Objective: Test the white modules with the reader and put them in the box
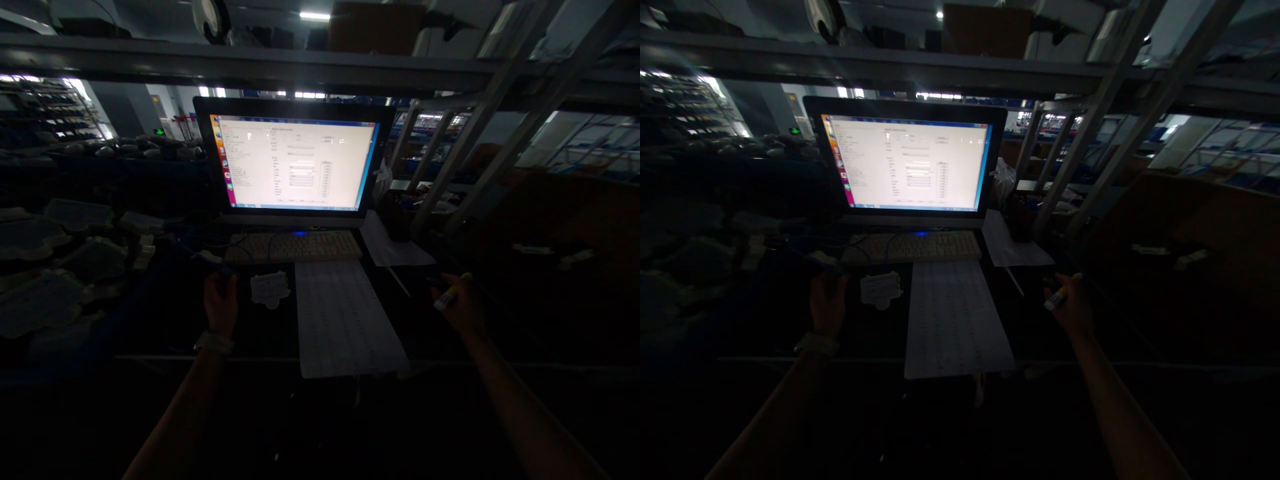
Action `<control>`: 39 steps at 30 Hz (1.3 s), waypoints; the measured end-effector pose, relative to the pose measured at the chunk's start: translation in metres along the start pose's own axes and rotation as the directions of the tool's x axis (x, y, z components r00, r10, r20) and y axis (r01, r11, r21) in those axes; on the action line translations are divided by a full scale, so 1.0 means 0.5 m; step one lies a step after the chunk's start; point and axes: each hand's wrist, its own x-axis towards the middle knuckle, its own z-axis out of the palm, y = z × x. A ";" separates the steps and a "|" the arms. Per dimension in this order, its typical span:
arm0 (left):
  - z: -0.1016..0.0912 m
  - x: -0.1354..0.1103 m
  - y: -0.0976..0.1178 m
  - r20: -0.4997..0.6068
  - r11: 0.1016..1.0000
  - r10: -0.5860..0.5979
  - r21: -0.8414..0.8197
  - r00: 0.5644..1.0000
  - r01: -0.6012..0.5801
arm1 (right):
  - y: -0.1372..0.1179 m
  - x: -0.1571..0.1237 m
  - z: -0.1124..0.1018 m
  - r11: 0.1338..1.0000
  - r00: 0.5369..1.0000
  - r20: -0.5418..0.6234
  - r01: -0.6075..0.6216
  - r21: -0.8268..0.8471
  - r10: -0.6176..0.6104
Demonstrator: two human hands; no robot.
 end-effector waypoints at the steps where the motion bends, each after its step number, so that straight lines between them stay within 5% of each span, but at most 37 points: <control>1: 0.000 0.000 0.000 -0.004 1.000 0.005 0.001 1.000 -0.005 | 0.000 0.000 0.000 1.000 1.000 0.004 0.001 -0.003 -0.001; 39: 0.001 0.000 0.008 -0.002 1.000 -0.003 -0.017 1.000 0.003 | -0.015 0.006 -0.010 0.990 0.997 0.005 -0.078 0.118 0.078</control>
